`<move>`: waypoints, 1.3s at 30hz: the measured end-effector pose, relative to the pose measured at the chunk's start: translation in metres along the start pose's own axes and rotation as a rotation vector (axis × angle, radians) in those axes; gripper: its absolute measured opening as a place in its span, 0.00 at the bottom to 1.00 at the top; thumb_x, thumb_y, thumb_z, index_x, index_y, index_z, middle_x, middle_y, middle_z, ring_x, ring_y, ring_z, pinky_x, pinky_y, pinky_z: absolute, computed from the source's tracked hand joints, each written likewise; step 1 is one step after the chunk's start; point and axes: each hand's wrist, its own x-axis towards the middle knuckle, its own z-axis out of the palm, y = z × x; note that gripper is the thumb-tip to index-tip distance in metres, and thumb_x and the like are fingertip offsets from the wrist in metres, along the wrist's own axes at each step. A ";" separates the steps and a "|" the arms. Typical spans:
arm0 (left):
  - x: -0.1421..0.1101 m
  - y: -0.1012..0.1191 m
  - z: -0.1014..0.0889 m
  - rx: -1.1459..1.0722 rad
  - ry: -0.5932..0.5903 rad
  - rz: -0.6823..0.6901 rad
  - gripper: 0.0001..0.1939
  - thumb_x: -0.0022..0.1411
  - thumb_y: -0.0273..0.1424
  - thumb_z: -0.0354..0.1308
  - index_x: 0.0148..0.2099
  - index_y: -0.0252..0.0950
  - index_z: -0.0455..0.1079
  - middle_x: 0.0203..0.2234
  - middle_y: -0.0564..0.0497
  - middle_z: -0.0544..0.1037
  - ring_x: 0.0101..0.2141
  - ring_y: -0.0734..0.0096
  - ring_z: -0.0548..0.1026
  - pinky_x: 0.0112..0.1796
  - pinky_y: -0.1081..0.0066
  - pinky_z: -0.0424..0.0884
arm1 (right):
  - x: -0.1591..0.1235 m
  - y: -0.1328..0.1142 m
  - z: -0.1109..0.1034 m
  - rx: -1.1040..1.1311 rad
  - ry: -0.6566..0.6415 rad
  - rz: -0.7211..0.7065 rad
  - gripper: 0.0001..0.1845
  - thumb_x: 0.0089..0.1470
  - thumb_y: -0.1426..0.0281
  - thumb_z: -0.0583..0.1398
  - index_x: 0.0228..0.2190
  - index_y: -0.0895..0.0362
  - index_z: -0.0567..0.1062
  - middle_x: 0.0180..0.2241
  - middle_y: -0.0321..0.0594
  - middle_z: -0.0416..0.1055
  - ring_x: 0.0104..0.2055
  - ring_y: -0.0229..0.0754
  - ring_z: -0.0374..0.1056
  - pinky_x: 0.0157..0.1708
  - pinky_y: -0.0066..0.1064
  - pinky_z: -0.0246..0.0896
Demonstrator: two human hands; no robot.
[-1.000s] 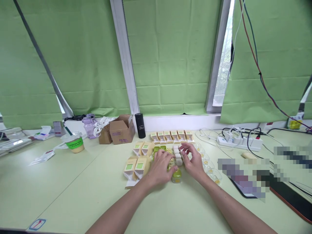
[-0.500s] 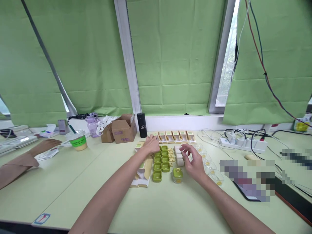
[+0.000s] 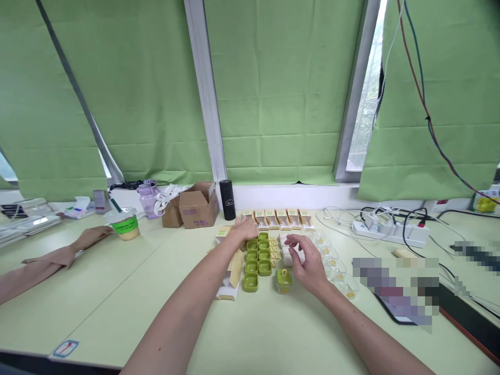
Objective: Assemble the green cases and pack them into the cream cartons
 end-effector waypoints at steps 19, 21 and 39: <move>-0.041 -0.002 -0.059 0.013 0.343 0.041 0.26 0.71 0.28 0.44 0.69 0.40 0.62 0.71 0.42 0.61 0.62 0.47 0.63 0.63 0.49 0.55 | 0.004 -0.002 -0.001 0.075 0.047 0.084 0.14 0.65 0.70 0.57 0.51 0.48 0.74 0.42 0.42 0.79 0.41 0.51 0.73 0.42 0.46 0.69; -0.055 0.008 -0.061 -0.007 0.409 0.088 0.27 0.71 0.28 0.45 0.70 0.39 0.60 0.71 0.42 0.61 0.63 0.47 0.63 0.63 0.49 0.54 | 0.005 -0.002 -0.002 0.099 0.044 0.106 0.13 0.66 0.69 0.57 0.50 0.49 0.75 0.42 0.42 0.79 0.41 0.50 0.74 0.42 0.45 0.69; -0.185 0.089 -0.015 0.329 0.378 0.562 0.20 0.74 0.28 0.48 0.63 0.35 0.72 0.71 0.43 0.65 0.59 0.47 0.67 0.65 0.43 0.49 | 0.027 0.008 -0.003 0.850 0.071 0.717 0.31 0.51 0.48 0.73 0.49 0.53 0.78 0.38 0.42 0.83 0.37 0.46 0.81 0.38 0.37 0.80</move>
